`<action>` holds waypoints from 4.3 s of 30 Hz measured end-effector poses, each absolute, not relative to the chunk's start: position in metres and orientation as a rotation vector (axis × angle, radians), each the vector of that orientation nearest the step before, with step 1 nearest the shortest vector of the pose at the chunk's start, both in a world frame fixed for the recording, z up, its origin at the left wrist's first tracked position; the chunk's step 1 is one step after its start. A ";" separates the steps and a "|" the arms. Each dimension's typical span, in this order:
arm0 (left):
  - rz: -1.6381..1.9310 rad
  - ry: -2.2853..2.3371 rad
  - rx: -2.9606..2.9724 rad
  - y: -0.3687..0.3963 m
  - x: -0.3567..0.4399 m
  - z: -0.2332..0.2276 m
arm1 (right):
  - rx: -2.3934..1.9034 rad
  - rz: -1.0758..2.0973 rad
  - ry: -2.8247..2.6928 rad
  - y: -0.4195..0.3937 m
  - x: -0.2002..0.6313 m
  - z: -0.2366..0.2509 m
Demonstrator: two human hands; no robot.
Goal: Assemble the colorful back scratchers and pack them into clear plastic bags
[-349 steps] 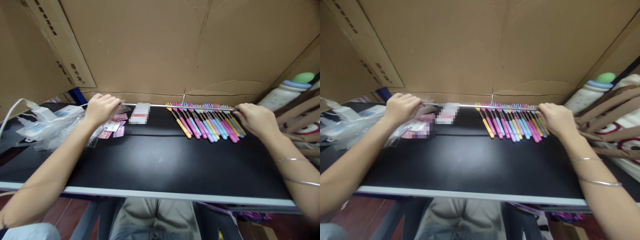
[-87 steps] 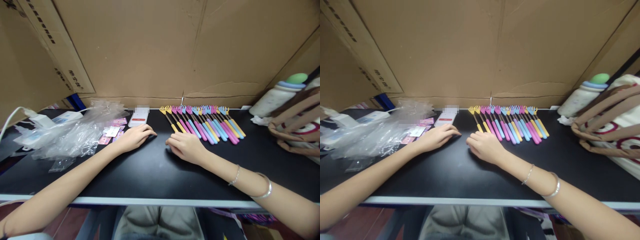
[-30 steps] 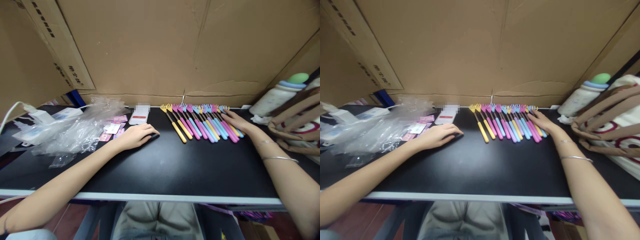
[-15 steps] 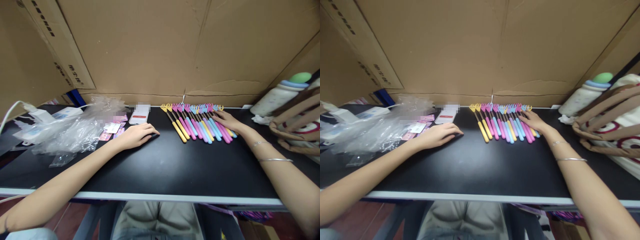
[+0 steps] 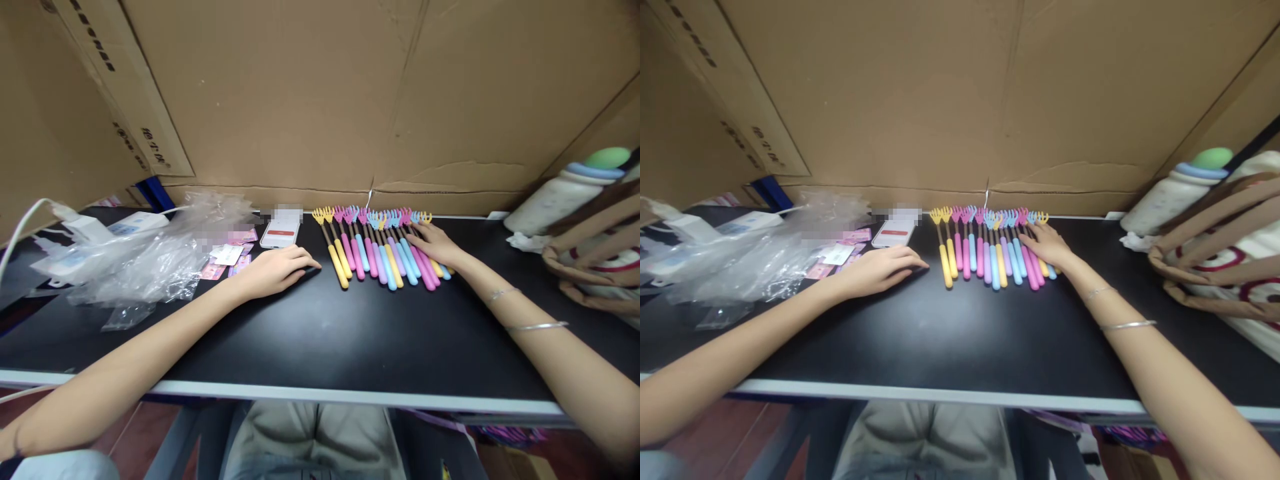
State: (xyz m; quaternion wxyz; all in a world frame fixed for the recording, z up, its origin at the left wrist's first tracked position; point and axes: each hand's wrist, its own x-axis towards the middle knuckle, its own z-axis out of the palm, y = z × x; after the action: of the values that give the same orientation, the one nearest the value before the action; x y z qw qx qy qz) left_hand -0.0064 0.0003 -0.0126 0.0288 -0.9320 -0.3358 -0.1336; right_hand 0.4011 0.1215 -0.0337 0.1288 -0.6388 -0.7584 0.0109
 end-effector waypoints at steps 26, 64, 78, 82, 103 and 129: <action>-0.485 -1.189 -2.692 0.001 -0.006 -0.006 | -1.766 0.090 -2.176 0.117 0.325 -0.036; -0.480 -1.193 -2.664 0.012 -0.012 -0.016 | -1.524 0.136 -1.758 0.106 0.339 -0.022; -0.549 -1.464 -2.260 0.021 -0.052 0.016 | -1.584 0.005 -1.825 0.103 0.355 -0.008; -0.508 -1.827 -1.936 0.030 -0.102 0.031 | -1.711 -0.179 -1.890 0.101 0.370 0.000; -0.948 -1.770 -1.786 0.009 -0.073 0.044 | -1.474 -0.614 -2.025 0.072 0.348 0.030; -0.810 -0.902 -2.428 -0.026 0.010 0.012 | -0.711 0.202 -2.269 -0.010 0.241 0.013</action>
State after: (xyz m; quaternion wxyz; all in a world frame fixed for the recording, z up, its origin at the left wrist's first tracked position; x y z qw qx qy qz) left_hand 0.0101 -0.0261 0.0119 0.2123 -0.8742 -0.3250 -0.2917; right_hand 0.2412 -0.0096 0.0128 0.3686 -0.2769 -0.8839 0.0787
